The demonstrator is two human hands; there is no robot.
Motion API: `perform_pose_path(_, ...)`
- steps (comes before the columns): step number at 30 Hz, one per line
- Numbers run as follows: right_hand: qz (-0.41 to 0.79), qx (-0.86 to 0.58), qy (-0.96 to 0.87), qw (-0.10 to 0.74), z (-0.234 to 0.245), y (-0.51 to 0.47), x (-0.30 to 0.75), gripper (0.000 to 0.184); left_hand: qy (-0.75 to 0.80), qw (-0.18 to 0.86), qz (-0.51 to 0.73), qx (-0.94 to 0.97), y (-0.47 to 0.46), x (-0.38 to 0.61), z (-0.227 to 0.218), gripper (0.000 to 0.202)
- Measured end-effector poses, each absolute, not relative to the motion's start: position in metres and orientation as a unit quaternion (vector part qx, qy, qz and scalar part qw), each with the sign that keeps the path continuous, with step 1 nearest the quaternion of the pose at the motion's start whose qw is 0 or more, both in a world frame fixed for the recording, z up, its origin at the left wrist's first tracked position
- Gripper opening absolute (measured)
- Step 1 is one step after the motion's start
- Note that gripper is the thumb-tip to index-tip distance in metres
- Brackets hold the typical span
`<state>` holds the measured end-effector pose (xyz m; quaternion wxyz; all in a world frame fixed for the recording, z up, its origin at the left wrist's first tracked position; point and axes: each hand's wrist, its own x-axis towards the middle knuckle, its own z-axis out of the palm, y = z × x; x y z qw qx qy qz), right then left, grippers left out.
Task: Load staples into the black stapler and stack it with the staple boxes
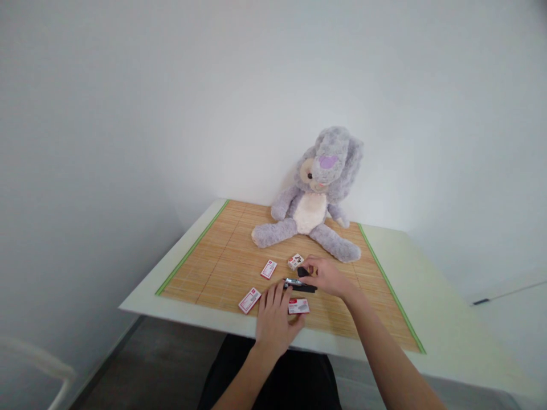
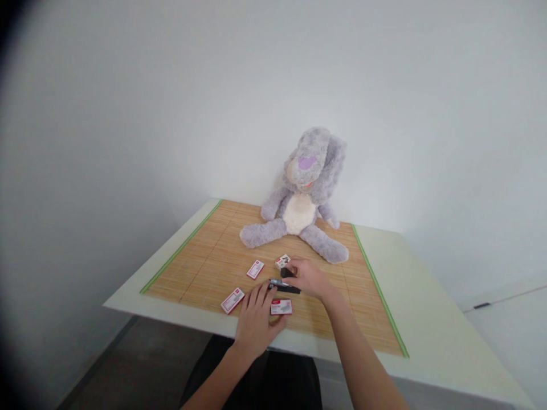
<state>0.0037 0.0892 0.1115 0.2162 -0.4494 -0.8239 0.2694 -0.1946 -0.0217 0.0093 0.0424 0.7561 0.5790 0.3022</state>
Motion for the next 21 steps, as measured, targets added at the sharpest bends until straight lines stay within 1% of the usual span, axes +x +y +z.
perform_pose_path(5, 0.238, -0.428, -0.85, 0.195, 0.094, 0.098, -0.019, 0.019, 0.577, 0.05, 0.301, 0.758, -0.022, -0.195, 0.009, 0.07)
perform_pose_path(10, 0.218, -0.428, -0.854, 0.198, 0.071, 0.097, -0.027, 0.015, 0.579, 0.054, 0.307, 0.754, -0.022, -0.195, 0.007, 0.073)
perform_pose_path(14, 0.209, -0.438, -0.846, 0.22, 0.061, 0.09, -0.014, 0.025, 0.573, 0.064, 0.314, 0.754, -0.023, -0.197, 0.011, 0.073)
perform_pose_path(16, 0.205, -0.45, -0.837, 0.235, 0.057, 0.083, -0.003, 0.025, 0.564, 0.07, 0.316, 0.76, -0.025, -0.198, 0.014, 0.067)
perform_pose_path(18, 0.197, -0.472, -0.821, 0.254, 0.051, 0.073, 0.007, 0.023, 0.552, 0.079, 0.314, 0.768, -0.028, -0.199, 0.018, 0.05)
perform_pose_path(20, 0.188, -0.497, -0.8, 0.278, 0.042, 0.062, 0.016, 0.026, 0.546, 0.086, 0.312, 0.773, -0.032, -0.202, 0.02, 0.033)
perform_pose_path(21, 0.183, -0.509, -0.789, 0.291, 0.037, 0.057, 0.019, 0.028, 0.549, 0.085, 0.314, 0.77, -0.034, -0.205, 0.021, 0.028)
